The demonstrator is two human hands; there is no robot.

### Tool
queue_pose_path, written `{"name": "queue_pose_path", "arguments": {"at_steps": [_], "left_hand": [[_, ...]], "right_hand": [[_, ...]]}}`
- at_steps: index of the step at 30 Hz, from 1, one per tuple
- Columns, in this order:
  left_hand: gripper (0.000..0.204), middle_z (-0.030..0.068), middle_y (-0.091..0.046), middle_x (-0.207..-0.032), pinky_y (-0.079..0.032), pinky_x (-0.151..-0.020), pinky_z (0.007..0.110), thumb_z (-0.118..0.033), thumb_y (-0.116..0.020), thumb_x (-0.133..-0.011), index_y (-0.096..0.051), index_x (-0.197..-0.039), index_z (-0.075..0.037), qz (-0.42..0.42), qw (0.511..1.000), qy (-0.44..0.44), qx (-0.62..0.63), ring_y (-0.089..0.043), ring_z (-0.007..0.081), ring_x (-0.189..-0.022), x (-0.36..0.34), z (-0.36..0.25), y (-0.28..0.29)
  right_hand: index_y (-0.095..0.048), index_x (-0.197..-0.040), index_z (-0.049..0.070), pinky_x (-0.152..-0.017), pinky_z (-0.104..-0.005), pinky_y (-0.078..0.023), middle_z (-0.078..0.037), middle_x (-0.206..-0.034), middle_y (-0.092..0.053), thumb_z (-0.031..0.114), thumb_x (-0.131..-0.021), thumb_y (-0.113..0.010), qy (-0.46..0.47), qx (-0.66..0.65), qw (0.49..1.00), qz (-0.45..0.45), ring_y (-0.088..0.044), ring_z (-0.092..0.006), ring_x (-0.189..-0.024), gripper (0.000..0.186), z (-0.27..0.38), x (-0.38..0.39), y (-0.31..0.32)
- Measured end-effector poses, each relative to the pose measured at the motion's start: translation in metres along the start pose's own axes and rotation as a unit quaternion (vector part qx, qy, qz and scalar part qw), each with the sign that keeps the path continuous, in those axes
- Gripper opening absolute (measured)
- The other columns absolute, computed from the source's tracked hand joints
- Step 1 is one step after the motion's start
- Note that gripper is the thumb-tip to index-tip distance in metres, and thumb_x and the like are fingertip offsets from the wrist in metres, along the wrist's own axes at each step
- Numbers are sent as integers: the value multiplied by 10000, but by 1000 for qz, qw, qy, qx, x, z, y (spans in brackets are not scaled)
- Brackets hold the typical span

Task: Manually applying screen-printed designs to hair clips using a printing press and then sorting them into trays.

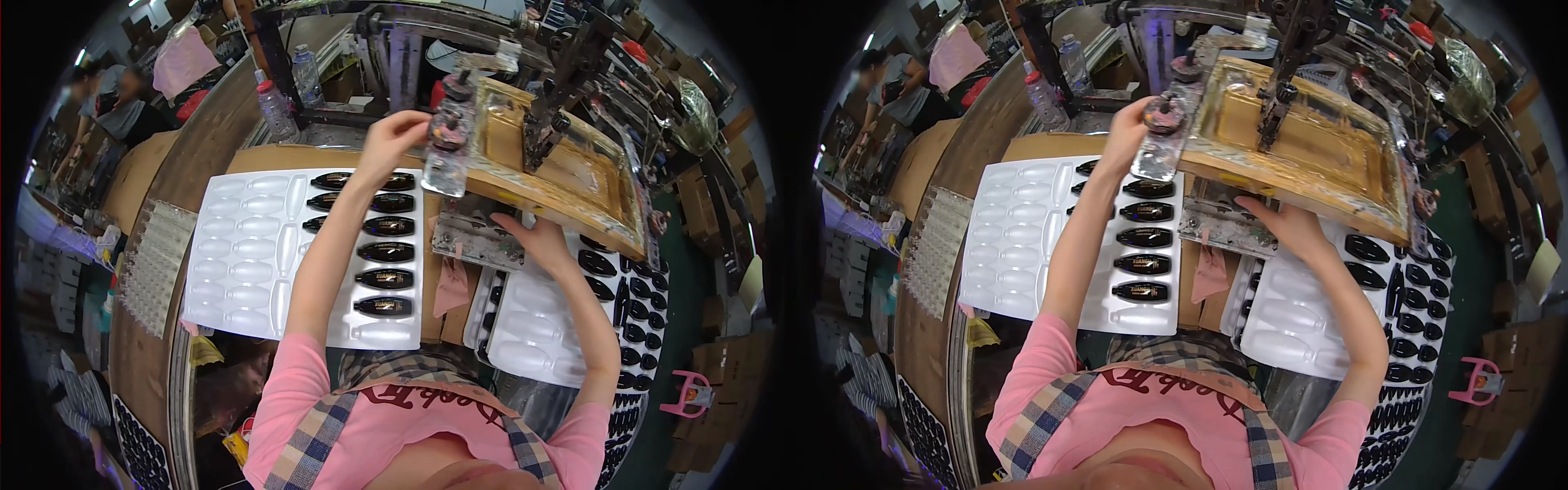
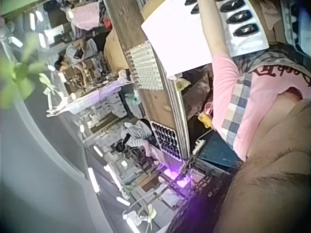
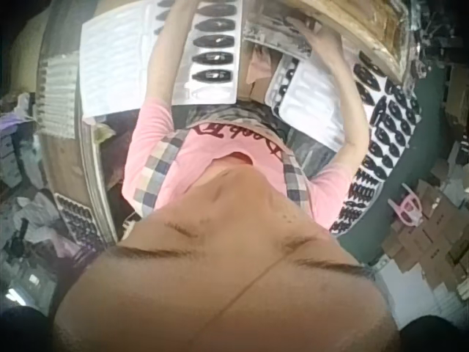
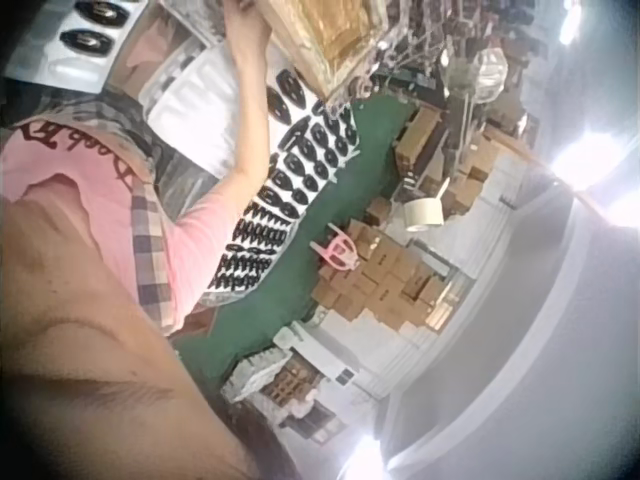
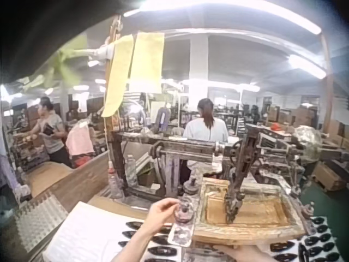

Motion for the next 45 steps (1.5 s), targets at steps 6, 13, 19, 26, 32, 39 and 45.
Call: {"name": "queue_pose_path", "arguments": {"at_steps": [6, 13, 19, 26, 32, 39, 45], "left_hand": [[175, 41, -592, -839, -432, -681, 208, -118, -552, -836, -584, -924, 30, -217, 969, 45, -108, -533, 83, -762, 110, -8, 112], [220, 27, -547, -665, -416, -536, 186, -175, -559, -838, -568, -816, 44, -298, 924, 177, -161, -500, 67, -572, 213, 33, 173], [295, 12, -513, -557, -378, -460, 201, -240, -567, -830, -569, -707, 28, -311, 891, 240, -228, -476, 71, -495, 229, 52, 171], [370, 155, -543, -573, -399, -494, 370, -325, -542, -820, -548, -668, 12, -225, 736, 236, -593, -517, 319, -514, 213, 42, 158], [242, 124, -536, -632, -416, -511, 345, -243, -585, -800, -534, -762, -9, -259, 752, 101, -597, -523, 273, -534, 185, -3, 130], [313, 178, -567, -983, -399, -815, 387, -238, -532, -791, -541, -1019, -25, 17, 930, -33, -365, -522, 328, -936, 53, 1, -19], [255, 98, -586, -927, -412, -764, 304, -189, -547, -807, -559, -990, -13, 92, 958, -105, -249, -530, 217, -854, -7, 8, -78]], "right_hand": [[-513, -1071, -28, -886, -320, -343, -163, -1069, -538, 283, -777, -612, 12, -21, 999, 25, -482, -259, -1023, 439, 4, 10, -5], [-379, -1207, -38, -879, -337, -379, -215, -1225, -408, 223, -827, -533, -97, 85, 991, -33, -474, -304, -1064, 486, -44, 72, 54], [-348, -1238, -26, -861, -382, -396, -245, -1264, -339, 239, -810, -537, -169, 358, 917, 43, -429, -372, -1079, 537, -61, 126, 62], [-491, -1119, 7, -794, -365, -403, -154, -1017, -499, 72, -662, -658, -134, 395, 909, 21, -480, -309, -927, 490, -58, 134, 83], [-500, -1027, -6, -499, -265, -363, -109, -751, -516, 147, -742, -644, -236, 230, 939, -102, -422, -157, -526, 354, -59, 142, 110], [-394, -1221, 17, -664, -207, -405, -106, -1148, -478, 60, -695, -666, -94, -24, 982, -165, -474, -97, -776, 593, -63, 115, 104], [-481, -1076, -26, -859, -303, -367, -77, -1044, -527, 140, -726, -672, -55, -152, 981, -108, -497, -171, -940, 432, -40, 65, 68]]}}
Point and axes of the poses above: each hand's wrist, its own x-axis away from the middle knuckle, its own y-axis out of the back of the hand, z = x × y, the point moved 7 cm from there along -x, towards the middle knuckle
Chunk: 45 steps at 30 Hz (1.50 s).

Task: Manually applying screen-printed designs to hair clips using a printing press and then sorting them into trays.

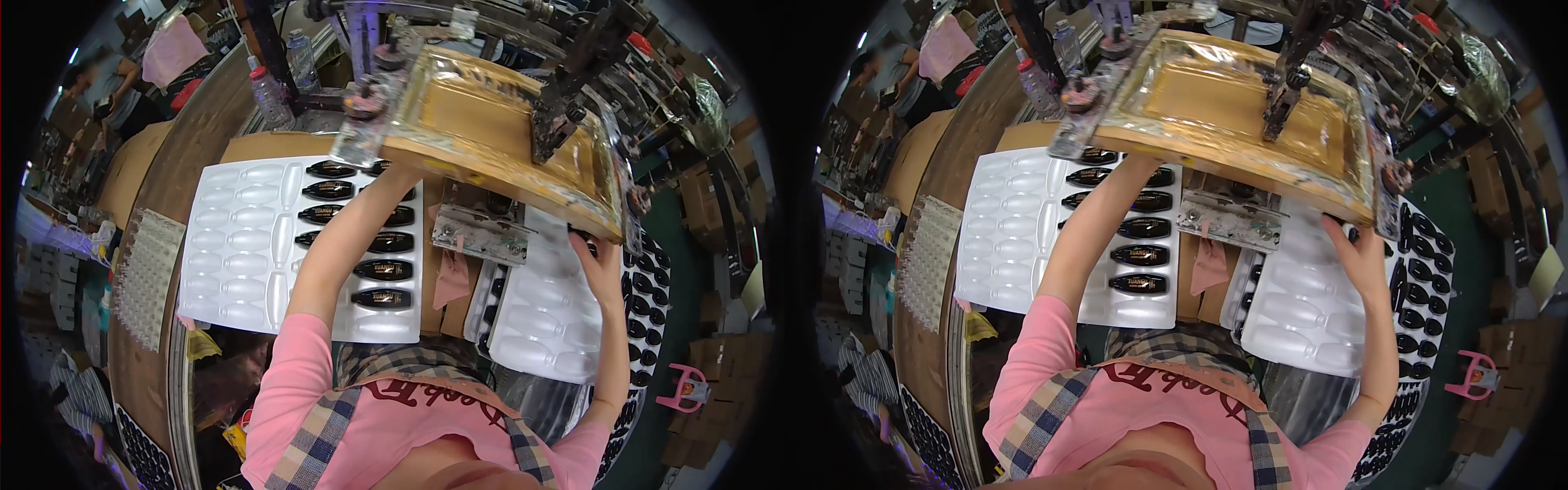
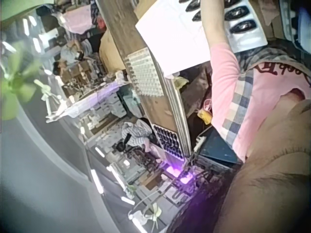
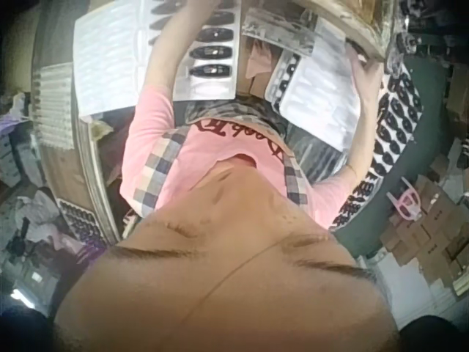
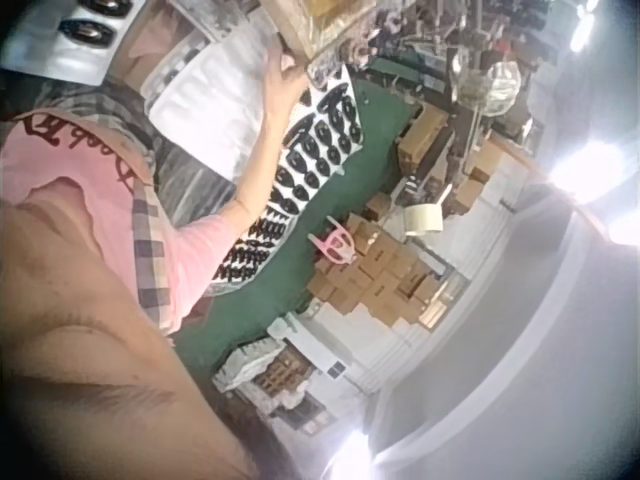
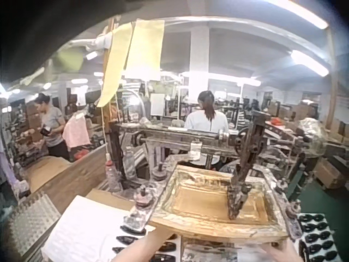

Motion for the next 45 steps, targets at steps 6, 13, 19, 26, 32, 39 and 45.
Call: {"name": "queue_pose_path", "arguments": {"at_steps": [6, 13, 19, 26, 32, 39, 45], "left_hand": [[181, 31, -599, -841, -419, -702, 208, -129, -563, -821, -592, -926, 16, -75, 960, 104, 250, -532, 86, -775, 12, 7, 57], [132, 21, -580, -805, -404, -689, 190, -79, -556, -828, -584, -878, 40, -291, 931, 193, 104, -514, 69, -749, 157, 16, 152], [125, 15, -561, -757, -401, -656, 179, -82, -545, -836, -568, -855, 40, -379, 883, 275, 12, -502, 59, -710, 266, 27, 167], [140, 28, -564, -730, -409, -632, 204, -100, -547, -833, -567, -844, 39, -417, 839, 348, -29, -503, 74, -670, 327, 39, 148], [131, 121, -578, -796, -418, -698, 292, -102, -565, -802, -588, -839, 22, -366, 833, 354, -216, -541, 206, -755, 319, 23, 140], [96, 129, -563, -857, -400, -743, 338, -19, -567, -763, -603, -851, -10, -327, 877, 179, -304, -515, 275, -838, 245, -12, 147], [183, 162, -586, -934, -413, -776, 363, -102, -565, -753, -583, -894, 14, -83, 983, 158, -52, -531, 354, -873, 82, -19, 68]], "right_hand": [[-563, -1002, -6, -802, -302, -407, -108, -986, -585, 288, -746, -657, 107, 170, 978, 64, -547, -220, -896, 401, 39, -35, -67], [-562, -1022, 24, -769, -317, -420, -120, -980, -589, 311, -754, -643, 20, 90, 991, 94, -551, -245, -892, 401, 36, -35, -92], [-531, -1029, -27, -807, -329, -396, -164, -988, -574, 270, -795, -587, 140, 223, 963, 60, -534, -285, -912, 382, 46, -17, -71], [-455, -1084, -79, -855, -372, -361, -255, -1050, -492, 182, -849, -482, 2, 373, 928, 16, -455, -390, -972, 352, -21, 12, 11], [-407, -1185, -53, -892, -372, -355, -224, -1148, -440, 130, -758, -590, -24, 542, 837, 71, -442, -360, -1036, 499, -41, 32, 32], [-491, -1078, 8, -703, -348, -414, -145, -1031, -502, 95, -685, -657, -21, 486, 874, 2, -489, -284, -826, 436, -32, 36, 58], [-445, -1136, 16, -552, -209, -383, -62, -1014, -546, 90, -720, -650, -47, 166, 981, -85, -479, -81, -642, 470, -7, 33, 47]]}}
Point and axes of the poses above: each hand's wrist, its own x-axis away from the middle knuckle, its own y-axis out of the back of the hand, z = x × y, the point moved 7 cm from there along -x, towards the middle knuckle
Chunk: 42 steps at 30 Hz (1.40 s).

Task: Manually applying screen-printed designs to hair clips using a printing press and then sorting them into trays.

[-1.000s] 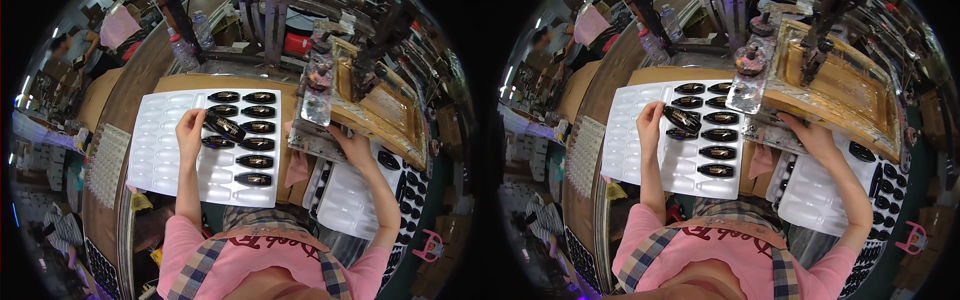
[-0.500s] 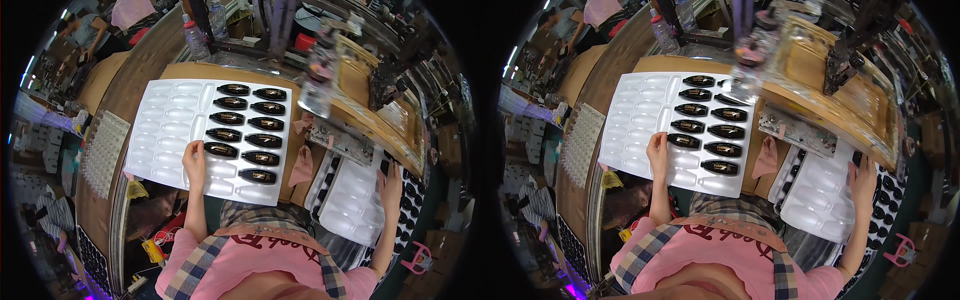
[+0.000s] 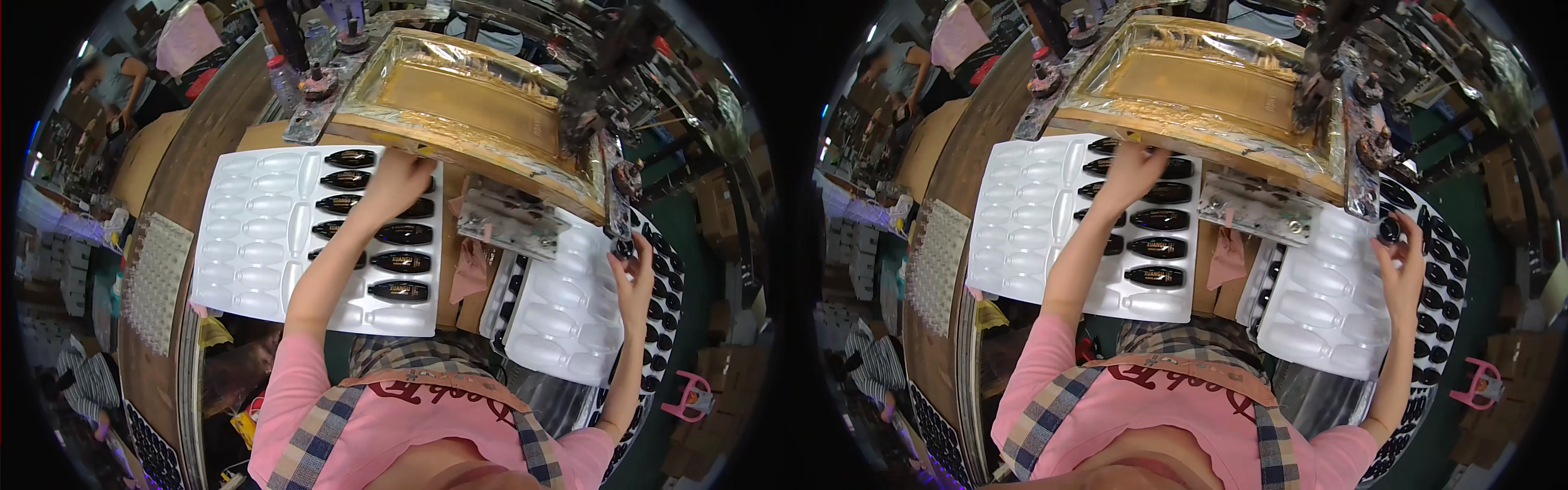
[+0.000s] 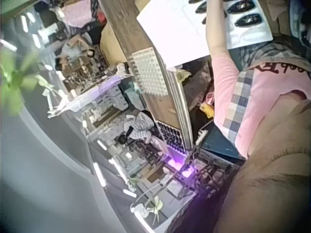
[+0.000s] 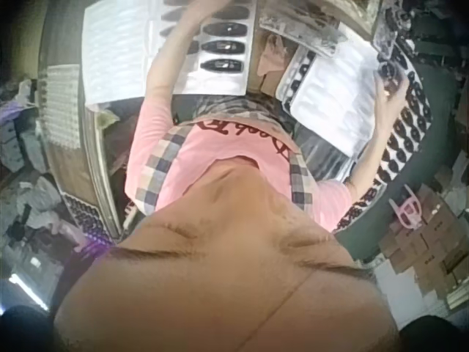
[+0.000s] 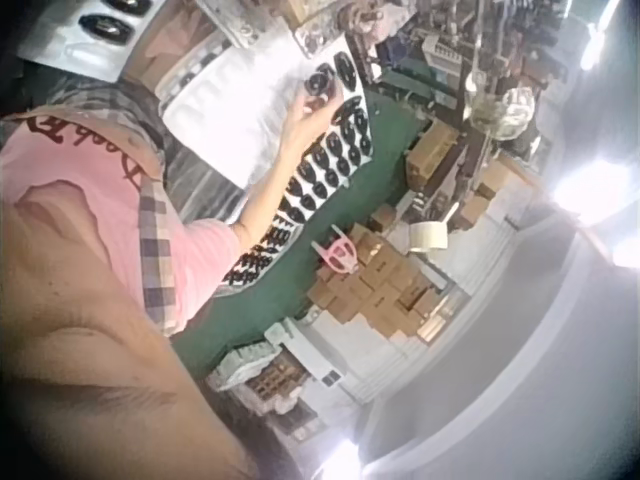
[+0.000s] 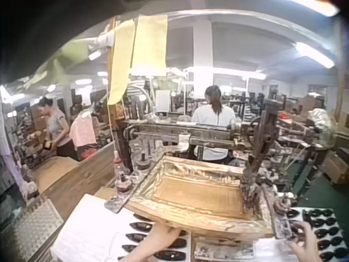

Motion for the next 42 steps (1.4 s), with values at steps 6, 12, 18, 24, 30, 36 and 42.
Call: {"name": "queue_pose_path", "arguments": {"at_steps": [6, 12, 18, 24, 30, 36, 42], "left_hand": [[180, 112, -617, -871, -441, -728, 294, -114, -566, -791, -583, -904, 26, -12, 968, -243, -58, -582, 233, -779, -60, -21, -68], [179, 84, -620, -857, -441, -719, 258, -116, -565, -807, -586, -912, 27, 39, 947, 14, 317, -581, 165, -770, -69, -1, -23], [152, 53, -601, -898, -412, -756, 208, -66, -556, -825, -590, -934, 34, -152, 965, 50, 208, -533, 93, -836, 45, 52, 85], [161, 46, -588, -894, -407, -748, 203, -45, -536, -830, -579, -960, 39, -280, 941, 168, 92, -528, 88, -833, 182, 95, 119], [178, 61, -597, -869, -414, -723, 223, -86, -544, -830, -579, -957, 34, -338, 911, 237, 21, -539, 113, -795, 245, 119, 100], [135, 154, -532, -921, -385, -803, 367, -31, -560, -759, -583, -881, 24, -234, 918, 168, -274, -481, 301, -918, 236, 92, 101], [136, 150, -548, -919, -390, -798, 354, -4, -552, -762, -577, -895, 14, -251, 947, 24, -199, -499, 293, -903, 154, 39, 94]], "right_hand": [[-513, -1079, -8, -770, -265, -400, -83, -958, -566, 106, -703, -680, 68, -121, 984, 115, -517, -141, -850, 426, 30, -25, -50], [-534, -1053, -9, -841, -305, -381, -107, -1009, -571, 256, -745, -660, 97, -8, 980, 176, -523, -210, -917, 426, 78, -49, -114], [-502, -1093, -15, -856, -329, -369, -166, -1063, -546, 295, -740, -648, 137, -31, 970, 197, -498, -268, -1013, 492, 85, -39, -134], [-451, -1132, -58, -923, -349, -308, -240, -1122, -487, 313, -840, -506, 42, 60, 988, 134, -437, -349, -1076, 475, 32, -31, -77], [-418, -1127, -73, -925, -400, -277, -265, -1141, -437, 316, -878, -435, 78, 272, 946, 158, -391, -398, -1064, 462, -39, -55, -60], [-453, -1123, -23, -865, -433, -337, -247, -1088, -484, 302, -832, -511, 89, 352, 921, 137, -426, -397, -1033, 441, -78, -53, -32], [-512, -1022, 18, -750, -418, -415, -157, -997, -540, 142, -713, -624, 142, 467, 871, 50, -522, -328, -889, 351, -64, -48, -7]]}}
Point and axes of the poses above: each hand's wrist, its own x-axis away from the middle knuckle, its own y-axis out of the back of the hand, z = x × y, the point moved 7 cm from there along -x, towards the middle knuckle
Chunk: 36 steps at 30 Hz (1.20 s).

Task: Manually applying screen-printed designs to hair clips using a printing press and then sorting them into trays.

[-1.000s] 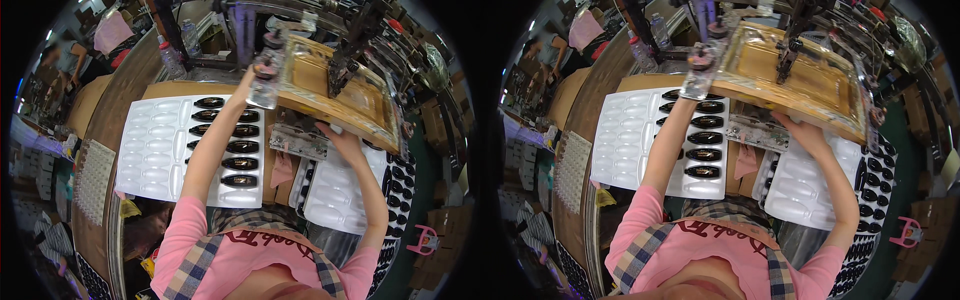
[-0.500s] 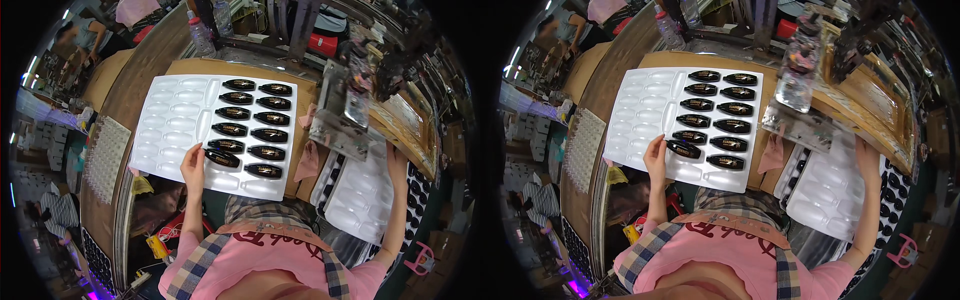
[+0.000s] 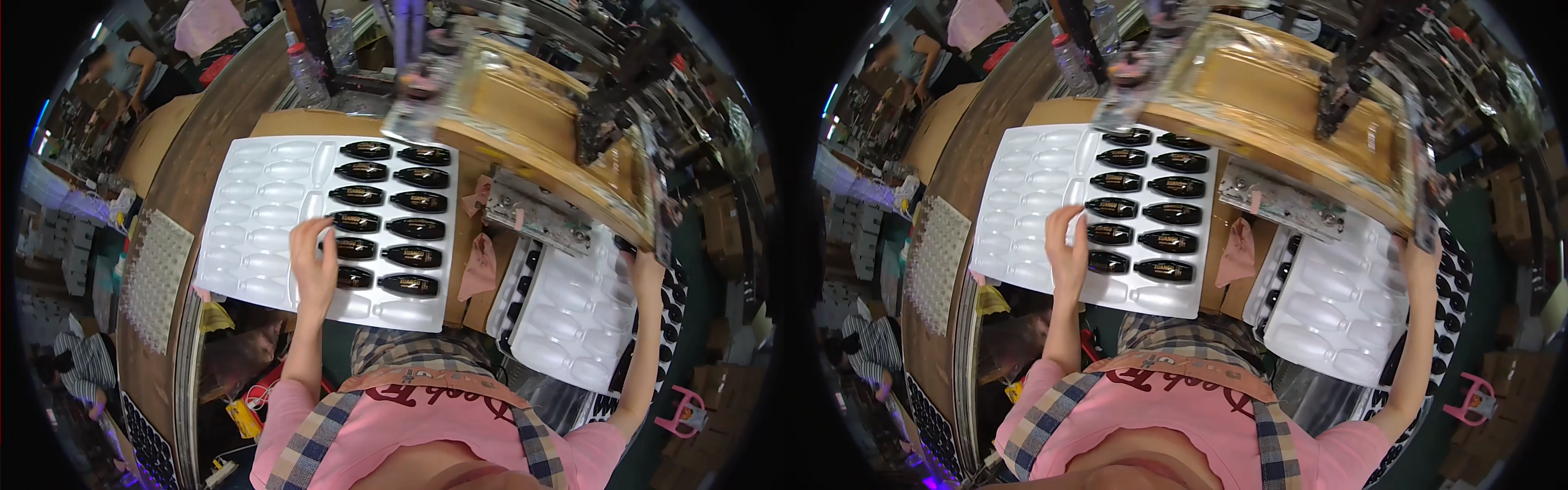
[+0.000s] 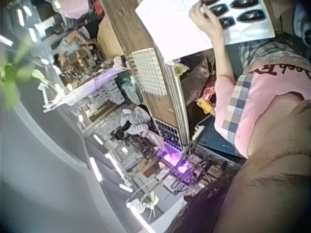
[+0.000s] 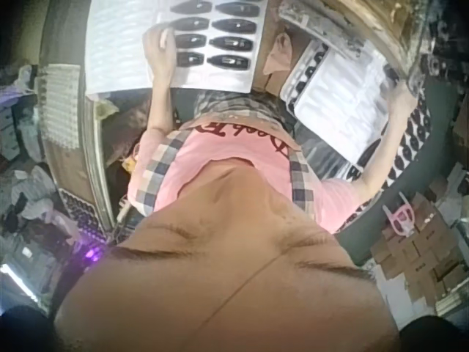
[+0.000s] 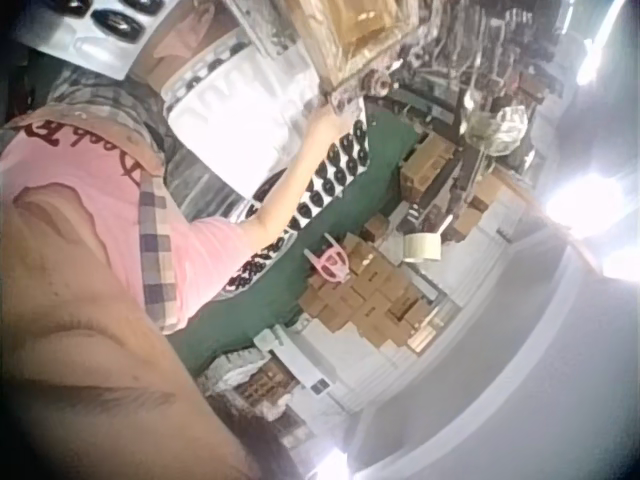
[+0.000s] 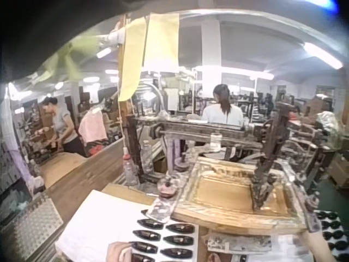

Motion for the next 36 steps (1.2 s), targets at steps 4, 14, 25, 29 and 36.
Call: {"name": "queue_pose_path", "arguments": {"at_steps": [4, 14, 25, 29, 36], "left_hand": [[144, 138, -578, -927, -401, -810, 375, -30, -556, -757, -601, -891, -4, 15, 979, -189, 75, -519, 295, -931, -63, -84, -51], [181, 70, -596, -879, -420, -760, 282, -159, -554, -805, -585, -931, -32, 191, 929, -193, 253, -541, 189, -848, -122, -139, -202], [152, 18, -576, -780, -404, -674, 198, -135, -590, -811, -604, -835, 15, 100, 909, 147, 378, -513, 67, -727, -84, -26, -79], [115, 14, -564, -786, -399, -671, 192, -95, -571, -821, -581, -839, 18, 74, 932, 199, 295, -503, 64, -726, 6, 0, -31], [121, 41, -569, -736, -407, -683, 228, -91, -549, -820, -556, -824, 30, 90, 915, 320, 226, -504, 84, -712, 123, 7, -22]], "right_hand": [[-489, -1034, 23, -600, -329, -447, -124, -886, -541, 104, -708, -635, -50, -109, 986, -116, -551, -266, -685, 366, 25, 5, 50], [-470, -1160, 43, -719, -255, -418, -88, -1088, -529, 68, -701, -672, 32, -530, 847, -32, -514, -140, -854, 503, 87, -15, 59], [-557, -992, -6, -800, -337, -394, -184, -956, -576, 367, -763, -610, 95, -487, 868, 26, -527, -307, -893, 441, 181, -51, 54], [-479, -1084, -55, -888, -349, -343, -213, -1087, -516, 298, -823, -532, 42, -433, 900, -26, -477, -326, -1013, 442, 131, -22, 61], [-450, -1122, -65, -934, -318, -295, -185, -1132, -494, 159, -881, -443, -103, -434, 884, -140, -437, -255, -1076, 329, 22, 2, 7]]}}
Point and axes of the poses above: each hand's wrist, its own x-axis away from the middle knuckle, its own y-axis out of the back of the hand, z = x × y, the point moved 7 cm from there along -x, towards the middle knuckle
